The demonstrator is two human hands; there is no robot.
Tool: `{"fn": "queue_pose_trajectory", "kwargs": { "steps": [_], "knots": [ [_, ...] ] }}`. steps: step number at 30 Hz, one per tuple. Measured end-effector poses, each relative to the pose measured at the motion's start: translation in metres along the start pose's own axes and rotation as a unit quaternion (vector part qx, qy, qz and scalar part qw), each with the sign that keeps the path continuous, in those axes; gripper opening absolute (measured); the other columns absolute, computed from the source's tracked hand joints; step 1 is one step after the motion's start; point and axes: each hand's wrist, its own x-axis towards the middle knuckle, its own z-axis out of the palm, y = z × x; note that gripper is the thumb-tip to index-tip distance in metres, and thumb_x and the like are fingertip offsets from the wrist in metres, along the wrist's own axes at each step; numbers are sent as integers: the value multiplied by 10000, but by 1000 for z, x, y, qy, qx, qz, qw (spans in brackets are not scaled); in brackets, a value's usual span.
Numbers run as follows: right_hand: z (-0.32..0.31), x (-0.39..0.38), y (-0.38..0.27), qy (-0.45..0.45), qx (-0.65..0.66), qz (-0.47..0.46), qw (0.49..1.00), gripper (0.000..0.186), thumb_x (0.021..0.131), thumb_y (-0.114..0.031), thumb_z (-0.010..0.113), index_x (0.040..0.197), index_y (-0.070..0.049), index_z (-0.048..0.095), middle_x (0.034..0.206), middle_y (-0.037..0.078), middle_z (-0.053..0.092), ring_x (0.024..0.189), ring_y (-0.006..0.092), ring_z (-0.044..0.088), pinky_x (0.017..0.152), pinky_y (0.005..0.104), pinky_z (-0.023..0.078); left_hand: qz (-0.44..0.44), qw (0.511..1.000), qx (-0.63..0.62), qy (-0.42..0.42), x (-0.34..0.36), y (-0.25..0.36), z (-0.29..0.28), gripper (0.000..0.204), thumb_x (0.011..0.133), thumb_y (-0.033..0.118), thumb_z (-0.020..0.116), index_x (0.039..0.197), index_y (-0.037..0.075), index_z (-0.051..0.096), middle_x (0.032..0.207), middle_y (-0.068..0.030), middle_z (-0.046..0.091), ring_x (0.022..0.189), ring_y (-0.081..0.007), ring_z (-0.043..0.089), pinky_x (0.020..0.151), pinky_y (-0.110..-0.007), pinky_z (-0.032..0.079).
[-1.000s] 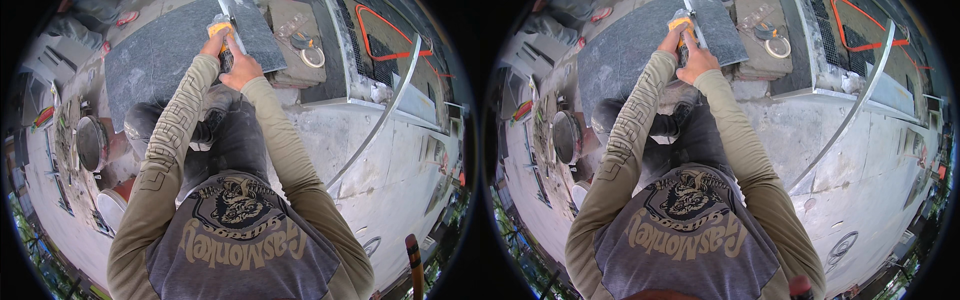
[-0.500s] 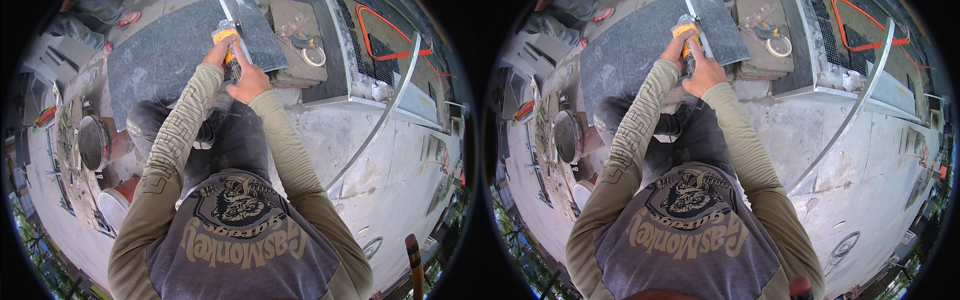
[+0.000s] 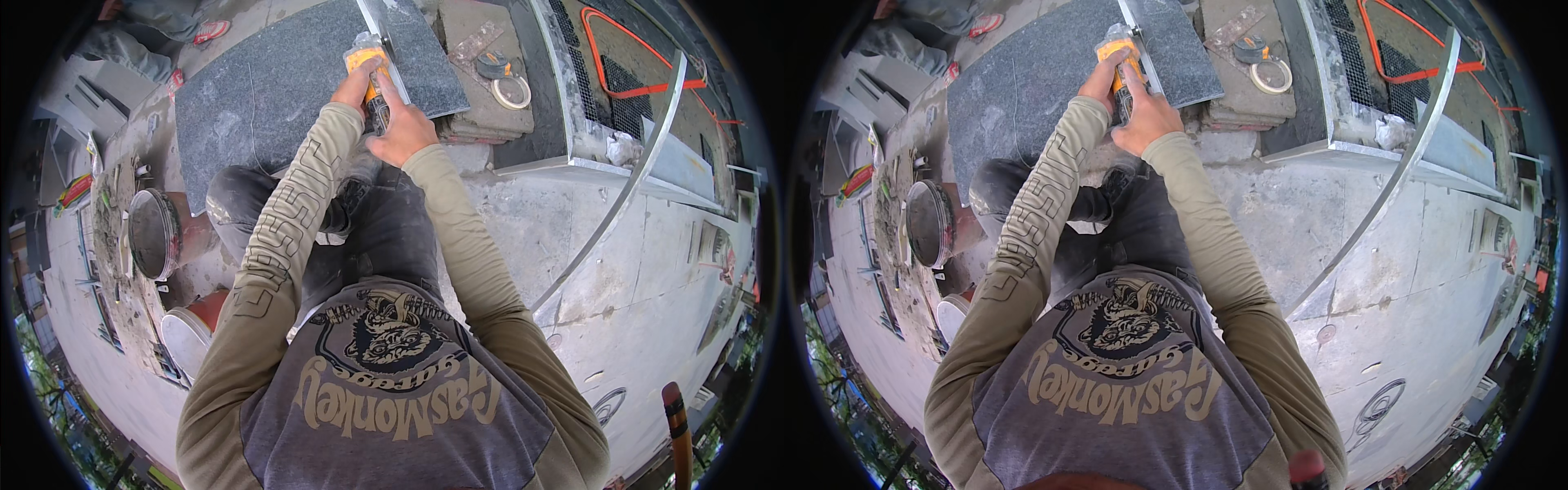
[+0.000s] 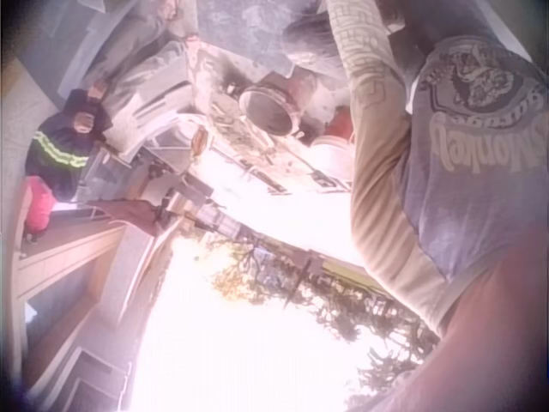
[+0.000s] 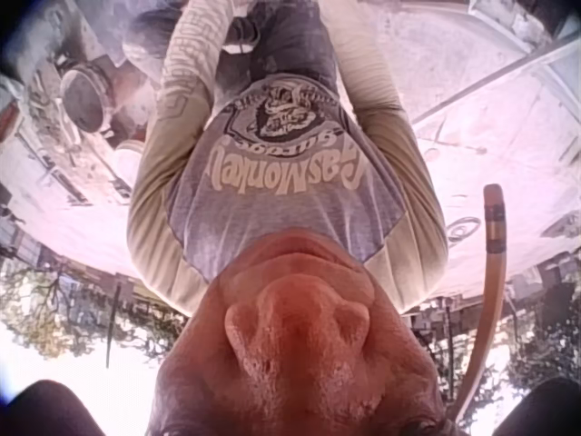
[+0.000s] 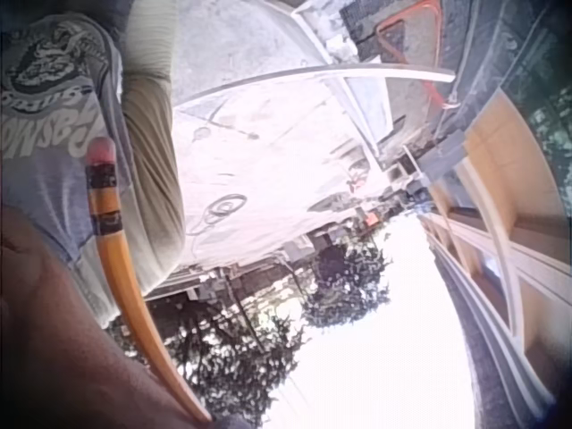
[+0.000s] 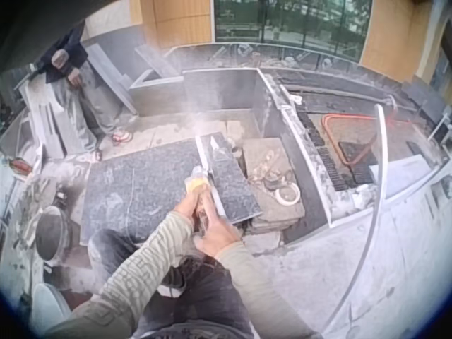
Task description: The person uses an angle grinder to cut a dark stone tile on the floor. They guide the tool along a marked line, then reposition the tile to continue cutting another edge.
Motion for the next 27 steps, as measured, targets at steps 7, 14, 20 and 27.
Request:
{"fn": "queue_pose_trajectory", "kwargs": {
  "steps": [7, 14, 20, 27],
  "knots": [
    [4, 26, -1, 23, -8, -16, 1000, 1150, 710, -237, 780, 1709, -201, 210, 1087, 240, 759, 1045, 437, 725, 969, 479, 566, 16, 1000, 24, -3, 40, 5, -14, 491, 1004, 409, 678, 1314, 33, 618, 1098, -139, 722, 923, -282, 724, 850, -435, 589],
    [0, 30, -4, 7, -6, -3, 1000, 1131, 729, -247, 782, 1707, -212, 216, 1165, 241, 736, 1105, 429, 710, 1005, 479, 558, 16, 999, 45, -3, 53, 5, -23, 514, 1005, 407, 675, 1333, 17, 604, 1072, -138, 713, 900, -277, 726, 805, -413, 593],
    [-2, -16, -1, -6, 1, 24, 1000, 1127, 739, -260, 798, 1705, -266, 218, 1281, 317, 665, 1184, 483, 669, 1040, 510, 549, 13, 1000, 13, -16, 3, -14, -7, 552, 1010, 398, 675, 1369, -12, 588, 1114, -139, 702, 920, -271, 723, 797, -410, 602],
    [-4, -35, 2, -1, 13, 33, 999, 1136, 742, -266, 831, 1698, -323, 221, 1233, 335, 660, 1142, 516, 674, 1012, 537, 554, 10, 1000, 0, 4, -16, -18, 2, 423, 1051, 335, 644, 1333, 26, 578, 1099, -138, 707, 941, -294, 731, 915, -436, 592]
  ]
}}
